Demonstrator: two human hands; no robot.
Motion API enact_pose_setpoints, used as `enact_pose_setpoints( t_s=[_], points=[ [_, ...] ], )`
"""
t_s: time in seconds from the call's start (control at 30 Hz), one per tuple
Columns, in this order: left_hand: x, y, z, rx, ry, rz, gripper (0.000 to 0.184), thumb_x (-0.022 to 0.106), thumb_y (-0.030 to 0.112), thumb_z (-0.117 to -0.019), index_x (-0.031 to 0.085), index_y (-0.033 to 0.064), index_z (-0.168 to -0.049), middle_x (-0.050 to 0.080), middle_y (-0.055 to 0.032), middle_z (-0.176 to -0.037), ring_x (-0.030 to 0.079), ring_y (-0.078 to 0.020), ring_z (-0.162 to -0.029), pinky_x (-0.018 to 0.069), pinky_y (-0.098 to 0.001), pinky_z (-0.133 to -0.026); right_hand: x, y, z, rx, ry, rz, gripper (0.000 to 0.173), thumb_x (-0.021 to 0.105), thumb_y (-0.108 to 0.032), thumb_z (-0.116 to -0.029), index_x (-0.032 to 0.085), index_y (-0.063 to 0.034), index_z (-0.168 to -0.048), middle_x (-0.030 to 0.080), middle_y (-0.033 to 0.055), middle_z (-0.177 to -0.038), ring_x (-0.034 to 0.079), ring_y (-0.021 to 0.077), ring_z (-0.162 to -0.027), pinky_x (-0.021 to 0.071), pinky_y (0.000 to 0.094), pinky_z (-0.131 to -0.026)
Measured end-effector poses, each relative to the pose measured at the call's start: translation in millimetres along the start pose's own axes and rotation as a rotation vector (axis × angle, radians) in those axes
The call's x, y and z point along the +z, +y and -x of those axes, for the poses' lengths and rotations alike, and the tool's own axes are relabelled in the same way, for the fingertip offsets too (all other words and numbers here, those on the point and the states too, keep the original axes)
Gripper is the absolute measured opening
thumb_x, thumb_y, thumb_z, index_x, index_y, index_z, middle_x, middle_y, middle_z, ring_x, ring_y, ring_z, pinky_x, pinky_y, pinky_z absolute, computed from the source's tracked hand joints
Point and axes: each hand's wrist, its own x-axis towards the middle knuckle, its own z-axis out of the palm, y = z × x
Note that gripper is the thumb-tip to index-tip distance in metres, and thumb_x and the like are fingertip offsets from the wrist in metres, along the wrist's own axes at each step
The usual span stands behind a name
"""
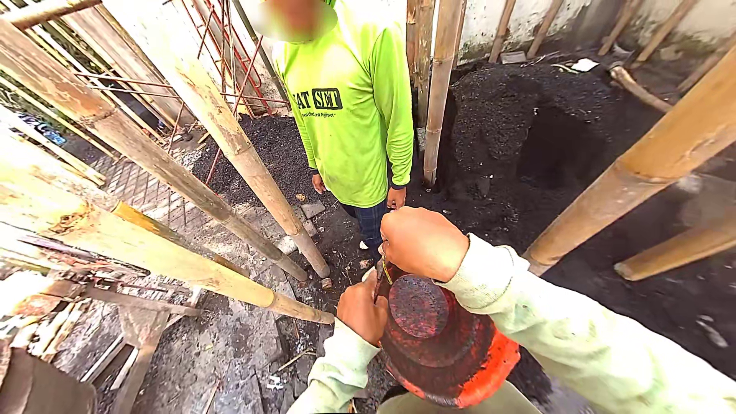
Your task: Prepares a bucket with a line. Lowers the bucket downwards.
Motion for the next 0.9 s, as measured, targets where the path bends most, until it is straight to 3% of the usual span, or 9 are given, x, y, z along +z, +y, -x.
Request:
enact_pose_setpoints(
  t_s=[0.13,0.27,0.4,0.47,0.57,0.63,0.73,0.9],
  points=[
    [3.3,9.1,-1.1,0.002,-0.174,-0.102,0.052,0.052,0.015,-0.0960,0.055,0.0061,-0.147,0.072,-0.0188,-0.119,0.069,-0.0347,-0.112,0.0537,-0.0545,-0.097,-0.8,12.0,-9.3,0.037,-0.007,-0.006,0.024,0.068,-0.029,-0.0947,0.068,-0.0136,-0.075,0.066,0.0069,-0.075,0.067,0.0266,-0.074,0.0532,0.0511,-0.061],
    [22.3,1.3,-4.7,0.033,-0.200,-0.054,0.049,0.053,0.015,-0.0944,0.059,0.0043,-0.142,0.072,-0.0186,-0.117,0.070,-0.0345,-0.110,0.0539,-0.0556,-0.096,6.5,14.8,-23.5,0.076,-0.089,0.010,0.021,0.068,-0.027,-0.0946,0.071,-0.0128,-0.080,0.068,0.0082,-0.079,0.068,0.0279,-0.078,0.0540,0.0522,-0.064],
    [23.7,-21.4,-14.1,0.058,0.073,0.230,0.048,0.057,0.012,-0.0888,0.065,0.0028,-0.135,0.075,-0.0153,-0.116,0.072,-0.0266,-0.110,0.0546,-0.0496,-0.099,16.8,30.6,-31.1,0.051,-0.051,-0.080,0.024,0.067,-0.031,-0.0950,0.071,-0.0119,-0.080,0.067,0.0086,-0.077,0.068,0.0281,-0.076,0.0550,0.0541,-0.065],
    [18.8,-21.0,-15.0,0.117,0.242,0.367,0.044,0.059,0.018,-0.0927,0.067,0.0021,-0.132,0.076,-0.0120,-0.114,0.073,-0.0196,-0.107,0.0565,-0.0425,-0.097,26.2,40.0,-28.1,0.008,-0.005,-0.190,0.026,0.067,-0.031,-0.0963,0.072,-0.0111,-0.081,0.068,0.0086,-0.077,0.068,0.0281,-0.077,0.0544,0.0551,-0.068],
    [7.7,-12.4,-11.4,0.156,0.456,0.500,0.046,0.061,0.038,-0.0985,0.071,0.0025,-0.126,0.077,-0.0067,-0.097,0.072,-0.0115,-0.083,0.0598,-0.0347,-0.078,39.6,51.9,-12.7,-0.063,0.123,-0.393,0.026,0.065,-0.032,-0.1002,0.076,-0.0132,-0.086,0.069,0.0045,-0.079,0.066,0.0217,-0.078,0.0539,0.0505,-0.073],
    [-0.3,-9.4,-9.8,0.167,0.575,0.543,0.045,0.060,0.041,-0.0992,0.073,0.0031,-0.119,0.073,-0.0015,-0.079,0.065,-0.0069,-0.065,0.0562,-0.0298,-0.063,43.1,61.9,-0.1,-0.074,0.231,-0.560,0.023,0.066,-0.033,-0.0989,0.077,-0.0148,-0.089,0.068,0.0002,-0.077,0.064,0.0147,-0.072,0.0525,0.0429,-0.068],
    [-2.4,-8.1,-3.5,0.278,0.714,0.586,0.034,0.068,0.031,-0.0939,0.076,0.0009,-0.108,0.055,0.0065,-0.057,0.042,0.0003,-0.046,0.0392,-0.0206,-0.046,57.3,64.1,18.9,-0.110,0.386,-0.765,0.020,0.066,-0.034,-0.0929,0.076,-0.0184,-0.086,0.065,-0.0097,-0.069,0.057,0.0010,-0.059,0.0473,0.0245,-0.054],
    [10.5,-11.7,4.3,0.477,0.880,0.550,0.024,0.075,0.015,-0.0833,0.076,-0.0055,-0.097,0.054,0.0019,-0.053,0.040,0.0013,-0.043,0.0372,-0.0164,-0.043,80.9,56.5,45.9,-0.161,0.505,-0.766,0.022,0.064,-0.035,-0.0928,0.076,-0.0188,-0.086,0.063,-0.0149,-0.068,0.052,-0.0077,-0.056,0.0419,0.0157,-0.050]
  ],
)
